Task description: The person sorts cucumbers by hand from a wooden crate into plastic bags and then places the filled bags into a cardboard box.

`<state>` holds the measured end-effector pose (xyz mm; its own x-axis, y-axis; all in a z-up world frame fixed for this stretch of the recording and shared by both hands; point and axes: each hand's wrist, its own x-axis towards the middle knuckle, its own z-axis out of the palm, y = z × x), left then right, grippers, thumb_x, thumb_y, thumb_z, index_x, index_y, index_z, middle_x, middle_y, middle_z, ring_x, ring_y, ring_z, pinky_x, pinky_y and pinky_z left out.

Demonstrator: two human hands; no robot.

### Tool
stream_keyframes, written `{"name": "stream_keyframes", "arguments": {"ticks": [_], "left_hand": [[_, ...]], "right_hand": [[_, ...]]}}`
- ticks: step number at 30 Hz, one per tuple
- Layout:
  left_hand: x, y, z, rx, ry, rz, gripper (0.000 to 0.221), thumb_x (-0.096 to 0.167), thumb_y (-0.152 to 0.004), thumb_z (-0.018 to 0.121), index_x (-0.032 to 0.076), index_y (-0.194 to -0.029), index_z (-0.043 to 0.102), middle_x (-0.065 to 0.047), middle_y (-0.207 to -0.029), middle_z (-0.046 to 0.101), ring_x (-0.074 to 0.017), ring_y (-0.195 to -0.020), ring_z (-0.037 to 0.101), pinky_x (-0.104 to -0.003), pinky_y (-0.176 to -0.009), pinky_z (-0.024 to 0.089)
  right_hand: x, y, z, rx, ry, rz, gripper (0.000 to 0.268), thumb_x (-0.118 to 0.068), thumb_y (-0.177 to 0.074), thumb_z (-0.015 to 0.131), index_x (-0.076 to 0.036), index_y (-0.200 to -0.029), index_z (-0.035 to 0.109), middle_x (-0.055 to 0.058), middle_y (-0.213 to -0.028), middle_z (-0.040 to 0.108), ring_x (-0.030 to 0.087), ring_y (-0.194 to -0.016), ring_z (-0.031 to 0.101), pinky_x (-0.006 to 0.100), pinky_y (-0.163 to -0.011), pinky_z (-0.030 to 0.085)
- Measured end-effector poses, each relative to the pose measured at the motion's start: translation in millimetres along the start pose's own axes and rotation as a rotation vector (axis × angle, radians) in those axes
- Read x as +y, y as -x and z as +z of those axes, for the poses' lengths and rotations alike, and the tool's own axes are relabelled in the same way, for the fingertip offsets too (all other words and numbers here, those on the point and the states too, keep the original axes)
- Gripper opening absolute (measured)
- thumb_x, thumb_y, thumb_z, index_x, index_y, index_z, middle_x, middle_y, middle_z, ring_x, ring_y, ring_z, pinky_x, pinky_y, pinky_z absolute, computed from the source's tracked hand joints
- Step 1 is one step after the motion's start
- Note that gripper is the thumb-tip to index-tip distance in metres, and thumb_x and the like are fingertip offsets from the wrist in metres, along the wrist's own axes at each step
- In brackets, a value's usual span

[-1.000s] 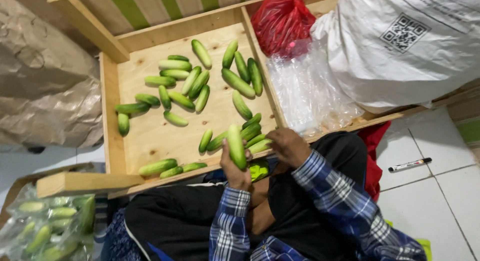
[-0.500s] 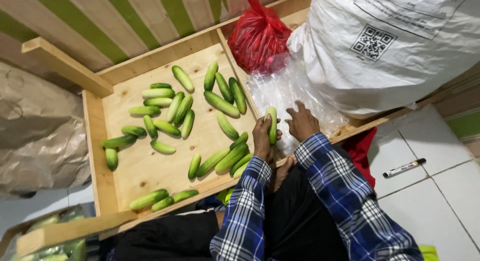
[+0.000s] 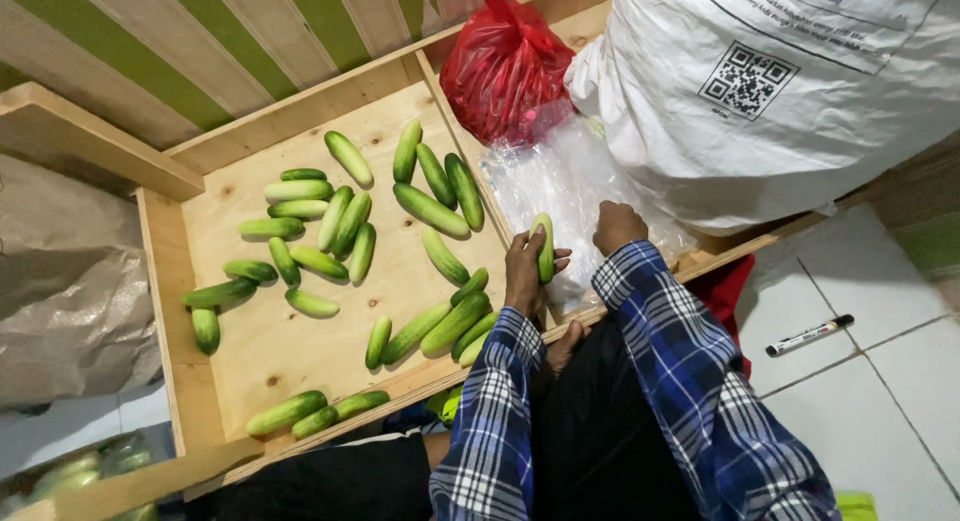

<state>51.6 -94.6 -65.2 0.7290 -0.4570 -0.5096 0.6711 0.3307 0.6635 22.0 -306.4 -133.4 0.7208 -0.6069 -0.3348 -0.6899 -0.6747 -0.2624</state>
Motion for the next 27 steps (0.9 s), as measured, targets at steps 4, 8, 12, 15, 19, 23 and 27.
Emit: {"name": "stream_keyframes", "arguments": {"ticks": [4,8,12,15,19,23,27], "left_hand": [[-1.0,1.8,-2.2,0.006,-0.006,0.015,0.056,0.034,-0.096,0.074,-0.004,-0.129,0.050,-0.021,-0.095,0.066,-0.0313,-0.075,0.077,-0.038,-0.066,0.069],[-3.7,-5.2,-3.7,0.014,-0.051,0.038,0.050,0.036,-0.095,0.072,0.001,-0.125,0.054,-0.020,-0.066,0.069,-0.0239,-0.054,0.072,-0.028,-0.053,0.064],[-9.8,-7.4,-6.2,0.022,-0.029,0.070,0.047,0.033,-0.093,0.075,0.001,-0.122,0.057,-0.022,-0.064,0.069,-0.0235,-0.052,0.072,-0.029,-0.051,0.064],[2.0,9.0,2.7,0.028,0.015,0.092,0.045,0.027,-0.091,0.078,-0.001,-0.121,0.060,-0.019,-0.071,0.069,-0.0215,-0.057,0.073,-0.029,-0.053,0.064],[7.5,13.9,-4.0,-0.032,0.094,0.057,0.039,0.025,-0.091,0.076,0.004,-0.121,0.063,-0.016,-0.078,0.068,-0.0219,-0.062,0.073,-0.027,-0.054,0.064],[2.3,7.2,-28.1,-0.084,0.373,-0.015,0.030,0.030,-0.092,0.071,0.013,-0.116,0.066,-0.013,-0.096,0.070,-0.0224,-0.067,0.071,-0.026,-0.058,0.061],[11.5,16.6,-39.1,-0.128,0.556,-0.019,0.035,0.034,-0.095,0.066,0.010,-0.120,0.068,-0.014,-0.117,0.072,-0.0224,-0.068,0.071,-0.024,-0.056,0.059]], "right_hand": [[-64.4,72.9,-78.6,0.025,-0.069,-0.034,0.047,-0.008,-0.096,0.060,-0.001,-0.138,0.040,0.029,-0.100,0.070,0.046,-0.095,0.073,0.056,-0.082,0.056],[-74.9,81.3,-87.9,0.061,-0.154,-0.105,0.051,-0.016,-0.101,0.058,0.003,-0.142,0.034,0.033,-0.103,0.071,0.050,-0.104,0.070,0.060,-0.091,0.054],[-57.5,67.4,-73.8,0.080,-0.143,-0.234,0.028,-0.025,-0.099,0.056,-0.011,-0.116,0.073,0.019,-0.094,0.077,0.043,-0.097,0.074,0.054,-0.085,0.058],[-62.5,76.3,-78.9,0.104,-0.285,-0.303,0.025,-0.025,-0.098,0.057,-0.009,-0.111,0.072,0.013,-0.088,0.078,0.040,-0.096,0.074,0.053,-0.090,0.056],[-68.3,90.6,-86.6,-0.020,-0.505,-0.418,0.026,-0.025,-0.097,0.057,-0.008,-0.112,0.071,0.010,-0.077,0.077,0.023,-0.070,0.077,0.037,-0.076,0.061],[-79.5,103.6,-95.9,-0.238,-0.835,-0.414,0.031,-0.022,-0.100,0.063,0.003,-0.116,0.068,0.026,-0.083,0.075,0.030,-0.071,0.077,0.039,-0.068,0.064],[-84.6,117.9,-107.7,-0.402,-0.935,-0.397,0.031,-0.022,-0.100,0.062,0.004,-0.116,0.068,0.027,-0.087,0.075,0.029,-0.074,0.077,0.039,-0.070,0.064]]}}
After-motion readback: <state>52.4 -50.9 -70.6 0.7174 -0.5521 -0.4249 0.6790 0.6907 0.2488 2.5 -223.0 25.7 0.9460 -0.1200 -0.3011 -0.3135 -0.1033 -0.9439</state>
